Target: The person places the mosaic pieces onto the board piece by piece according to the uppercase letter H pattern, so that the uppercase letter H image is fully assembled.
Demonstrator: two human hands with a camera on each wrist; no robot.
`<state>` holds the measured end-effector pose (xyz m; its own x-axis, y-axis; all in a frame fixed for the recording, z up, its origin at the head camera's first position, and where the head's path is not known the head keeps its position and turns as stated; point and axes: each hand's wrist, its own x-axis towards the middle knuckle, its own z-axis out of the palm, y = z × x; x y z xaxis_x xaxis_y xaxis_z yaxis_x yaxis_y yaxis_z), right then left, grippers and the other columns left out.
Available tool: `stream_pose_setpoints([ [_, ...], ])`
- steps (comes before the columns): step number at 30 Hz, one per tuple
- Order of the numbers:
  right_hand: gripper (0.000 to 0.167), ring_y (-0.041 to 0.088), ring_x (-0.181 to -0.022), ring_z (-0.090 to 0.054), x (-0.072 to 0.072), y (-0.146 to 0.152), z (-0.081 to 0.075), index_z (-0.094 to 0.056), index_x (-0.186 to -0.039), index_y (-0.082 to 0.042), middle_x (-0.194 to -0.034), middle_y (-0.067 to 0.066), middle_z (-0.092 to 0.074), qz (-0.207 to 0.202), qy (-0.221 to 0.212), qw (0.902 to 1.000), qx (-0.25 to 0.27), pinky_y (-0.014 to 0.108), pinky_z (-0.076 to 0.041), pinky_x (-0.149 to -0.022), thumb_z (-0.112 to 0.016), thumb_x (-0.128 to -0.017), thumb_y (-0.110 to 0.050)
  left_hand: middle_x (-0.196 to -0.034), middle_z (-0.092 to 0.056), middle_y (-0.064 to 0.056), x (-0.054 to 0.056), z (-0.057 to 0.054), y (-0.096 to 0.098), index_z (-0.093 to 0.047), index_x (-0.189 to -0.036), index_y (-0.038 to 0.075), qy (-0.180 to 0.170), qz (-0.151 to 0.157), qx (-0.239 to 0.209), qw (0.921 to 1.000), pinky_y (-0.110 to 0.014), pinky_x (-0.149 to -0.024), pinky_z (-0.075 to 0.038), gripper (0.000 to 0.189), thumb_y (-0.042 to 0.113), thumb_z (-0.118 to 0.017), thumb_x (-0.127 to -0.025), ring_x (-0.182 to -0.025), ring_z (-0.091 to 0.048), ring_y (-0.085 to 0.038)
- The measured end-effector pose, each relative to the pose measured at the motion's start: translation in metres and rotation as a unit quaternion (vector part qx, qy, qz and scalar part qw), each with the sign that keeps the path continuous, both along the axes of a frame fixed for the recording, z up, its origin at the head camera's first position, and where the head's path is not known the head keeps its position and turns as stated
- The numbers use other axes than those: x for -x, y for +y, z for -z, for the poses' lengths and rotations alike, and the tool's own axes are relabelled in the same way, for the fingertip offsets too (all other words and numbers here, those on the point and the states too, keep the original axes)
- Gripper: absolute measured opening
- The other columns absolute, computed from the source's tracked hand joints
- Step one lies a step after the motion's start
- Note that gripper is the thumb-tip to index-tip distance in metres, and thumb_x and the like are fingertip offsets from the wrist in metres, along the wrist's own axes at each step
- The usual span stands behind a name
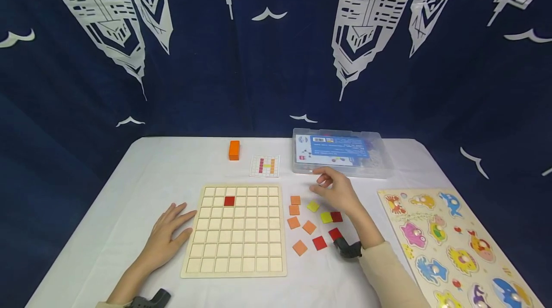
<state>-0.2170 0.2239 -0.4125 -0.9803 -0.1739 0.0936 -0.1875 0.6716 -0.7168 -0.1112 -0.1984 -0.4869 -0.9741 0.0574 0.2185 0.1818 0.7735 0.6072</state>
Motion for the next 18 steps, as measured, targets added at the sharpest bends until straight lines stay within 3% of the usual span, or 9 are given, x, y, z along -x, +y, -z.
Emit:
stream_pose_setpoints([
  [6, 0.043, 0.025, -0.090, -0.052, 0.004, 0.015, 0.012, -0.059, -0.126, -0.001, -0.100, 0.013, -0.060, 0.030, -0.029, 0.9991, 0.009, 0.019, -0.047, -0.067, -0.073, -0.087, -0.015, -0.150, -0.042, -0.023, -0.001, 0.000, 0.000, -0.063, -0.130, 0.009, -0.002, 0.000, -0.002, 1.0000, -0.066, -0.116, -0.010, 0.040, 0.012, -0.066, -0.089, -0.146, -0.020, -0.046],
  [18, 0.045, 0.023, -0.087, -0.049, 0.012, 0.028, 0.033, -0.058, -0.126, 0.000, -0.099, 0.013, -0.056, 0.042, -0.072, 0.9958, 0.038, 0.017, -0.044, -0.066, -0.073, -0.087, -0.015, -0.150, -0.042, -0.022, -0.001, 0.001, -0.002, -0.063, -0.129, 0.008, 0.001, 0.002, -0.001, 1.0000, -0.065, -0.116, -0.011, 0.040, 0.012, -0.066, -0.089, -0.146, -0.021, -0.046],
])
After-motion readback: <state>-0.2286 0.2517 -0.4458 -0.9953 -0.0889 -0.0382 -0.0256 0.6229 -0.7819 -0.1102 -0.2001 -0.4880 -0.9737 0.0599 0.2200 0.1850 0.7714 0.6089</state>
